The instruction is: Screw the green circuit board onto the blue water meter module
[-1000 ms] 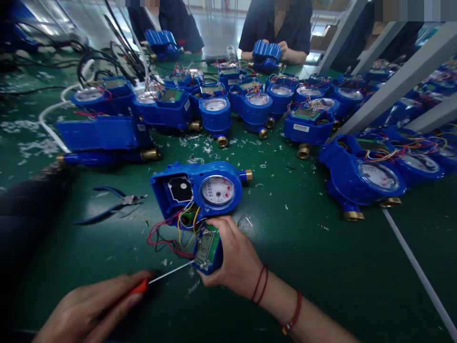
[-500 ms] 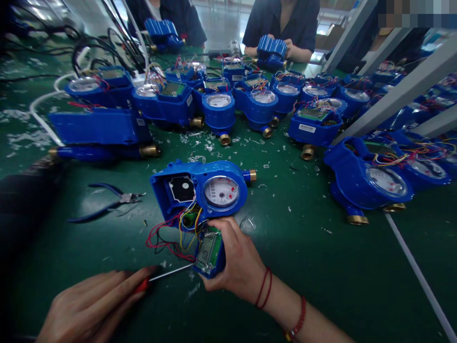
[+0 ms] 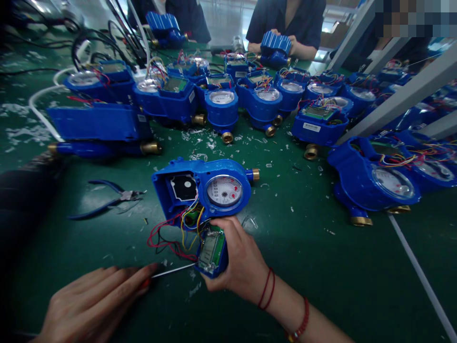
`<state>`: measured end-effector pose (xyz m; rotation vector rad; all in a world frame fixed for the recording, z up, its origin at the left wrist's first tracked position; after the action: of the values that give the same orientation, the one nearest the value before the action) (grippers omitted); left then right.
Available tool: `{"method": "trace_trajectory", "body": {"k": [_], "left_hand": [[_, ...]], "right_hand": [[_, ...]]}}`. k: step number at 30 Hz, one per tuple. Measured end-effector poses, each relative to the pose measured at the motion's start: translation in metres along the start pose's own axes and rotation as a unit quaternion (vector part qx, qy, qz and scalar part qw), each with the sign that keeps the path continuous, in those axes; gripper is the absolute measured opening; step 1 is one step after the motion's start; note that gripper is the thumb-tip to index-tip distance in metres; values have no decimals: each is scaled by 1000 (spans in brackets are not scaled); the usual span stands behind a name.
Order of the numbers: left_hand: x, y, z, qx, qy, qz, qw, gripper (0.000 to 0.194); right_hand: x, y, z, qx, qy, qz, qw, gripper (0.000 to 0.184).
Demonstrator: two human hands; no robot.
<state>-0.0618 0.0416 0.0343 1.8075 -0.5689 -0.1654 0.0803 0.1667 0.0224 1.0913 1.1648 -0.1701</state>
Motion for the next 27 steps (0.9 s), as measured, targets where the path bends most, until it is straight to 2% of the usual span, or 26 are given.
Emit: {"method": "trace_trajectory", "body": {"k": [22, 27], "left_hand": [[5, 4, 2, 9, -29, -31, 999, 36], [2, 2, 0, -1, -7, -9, 1000, 36]], "right_hand": [[-1, 2, 0, 6, 2, 1, 1000, 70], [-1, 2, 0, 9, 8, -4, 1000, 70]]}}
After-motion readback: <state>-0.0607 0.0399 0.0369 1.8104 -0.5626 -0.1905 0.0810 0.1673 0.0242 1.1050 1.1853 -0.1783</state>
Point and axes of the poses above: each hand's wrist, its own z-axis away from the middle knuckle, its own y-axis out of the back of the hand, x = y × z, the point moved 10 cm from there along -z, towards the middle knuckle, and after that the axes turned 3 degrees about -y, right-handed, at the moved point
